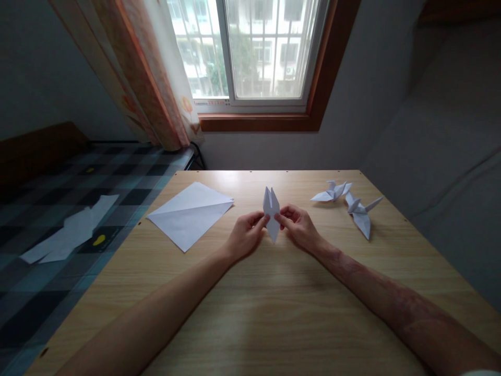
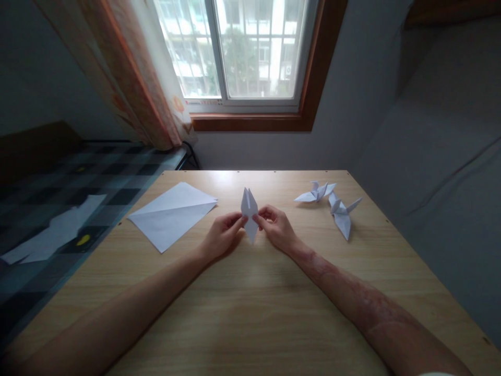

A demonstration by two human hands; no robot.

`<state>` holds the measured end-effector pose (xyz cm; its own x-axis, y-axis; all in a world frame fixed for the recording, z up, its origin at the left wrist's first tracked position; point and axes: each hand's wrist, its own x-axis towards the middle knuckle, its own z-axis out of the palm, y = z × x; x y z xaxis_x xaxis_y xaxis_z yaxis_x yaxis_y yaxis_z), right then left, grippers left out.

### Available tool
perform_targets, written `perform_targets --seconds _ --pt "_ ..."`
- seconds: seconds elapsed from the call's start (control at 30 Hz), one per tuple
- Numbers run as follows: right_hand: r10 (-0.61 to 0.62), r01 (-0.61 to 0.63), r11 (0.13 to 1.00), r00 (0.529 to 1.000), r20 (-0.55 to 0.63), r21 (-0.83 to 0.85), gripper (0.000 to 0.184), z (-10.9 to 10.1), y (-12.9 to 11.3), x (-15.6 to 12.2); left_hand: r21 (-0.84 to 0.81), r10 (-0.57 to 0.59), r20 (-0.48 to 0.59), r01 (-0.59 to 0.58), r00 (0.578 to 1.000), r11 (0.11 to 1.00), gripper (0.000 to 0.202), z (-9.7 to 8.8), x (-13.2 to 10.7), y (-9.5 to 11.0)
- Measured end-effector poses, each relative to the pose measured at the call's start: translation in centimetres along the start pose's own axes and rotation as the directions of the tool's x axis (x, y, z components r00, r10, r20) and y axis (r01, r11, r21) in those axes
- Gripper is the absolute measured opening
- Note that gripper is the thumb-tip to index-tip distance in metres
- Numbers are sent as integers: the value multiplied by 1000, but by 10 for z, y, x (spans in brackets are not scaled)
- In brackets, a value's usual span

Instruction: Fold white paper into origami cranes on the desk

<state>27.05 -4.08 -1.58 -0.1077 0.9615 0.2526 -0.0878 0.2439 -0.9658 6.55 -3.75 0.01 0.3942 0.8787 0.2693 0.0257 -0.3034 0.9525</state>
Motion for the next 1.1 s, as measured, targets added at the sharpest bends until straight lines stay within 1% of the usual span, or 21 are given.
perform_targets --seconds 0.1,0.17,0.23,0.3,0.33,0.37,0.4,0.5,0.53,0.6,0.67,0.77,0.83,0.87,0.93,0.97,1.03,1.1 --pt "10 -10 1000 1000 2 1 40 0 3 0 29 -10 -27 11 1000 1000 38 0 1 -2" --pt "-11 11 1000 1000 -6 -13 35 0 5 0 28 -35 -65 37 997 999 38 0 2 -4" --pt "-72 70 996 997 -33 -58 30 0 5 -1 60 -43 -152 53 987 997 38 -1 2 -5" --pt "-156 146 978 986 -64 -147 23 1 3 -3 114 -16 -244 45 970 992 39 -1 2 -5" --pt "-201 183 961 977 -71 -205 20 2 1 -4 137 4 -262 33 965 990 39 -1 2 -4" --pt "-247 220 939 966 -74 -265 17 2 -1 -5 145 22 -254 15 967 989 38 -1 2 -3" --pt "-295 258 910 953 -69 -326 14 3 -4 -6 135 35 -221 -5 975 991 36 -1 2 -2" --pt "-435 376 812 900 -32 -447 12 7 -10 -9 32 58 -79 -56 995 998 32 1 1 1" --pt "-461 402 788 887 -14 -465 12 9 -13 -10 -15 71 -44 -72 997 997 34 1 1 2" --pt "-477 431 768 879 27 -473 12 11 -17 -10 -87 99 -2 -99 995 991 36 2 1 2" --pt "-461 437 776 885 63 -454 10 13 -20 -11 -110 111 5 -110 994 988 37 2 1 0" --pt "-413 415 820 906 95 -393 5 11 -18 -11 -91 77 -38 -80 996 993 34 0 3 -4" --pt "-365 370 863 927 84 -343 8 8 -12 -9 -82 49 -60 -54 997 995 35 -1 4 -6" --pt "-335 331 889 941 46 -316 9 7 -8 -8 -74 39 -55 -43 998 996 36 -1 5 -6" --pt "-292 268 925 955 -53 -268 21 4 1 -5 -45 30 -5 -30 1000 999 38 -2 5 -5" --pt "-287 258 930 955 -80 -261 26 3 4 -4 -27 29 31 -28 999 999 38 -2 5 -4" --pt "-289 260 931 954 -83 -256 29 2 7 -2 -5 32 97 -32 995 999 39 -2 4 -1" --pt "-314 285 918 947 -65 -276 23 2 6 -1 -9 31 121 -30 992 1000 40 -2 4 2"
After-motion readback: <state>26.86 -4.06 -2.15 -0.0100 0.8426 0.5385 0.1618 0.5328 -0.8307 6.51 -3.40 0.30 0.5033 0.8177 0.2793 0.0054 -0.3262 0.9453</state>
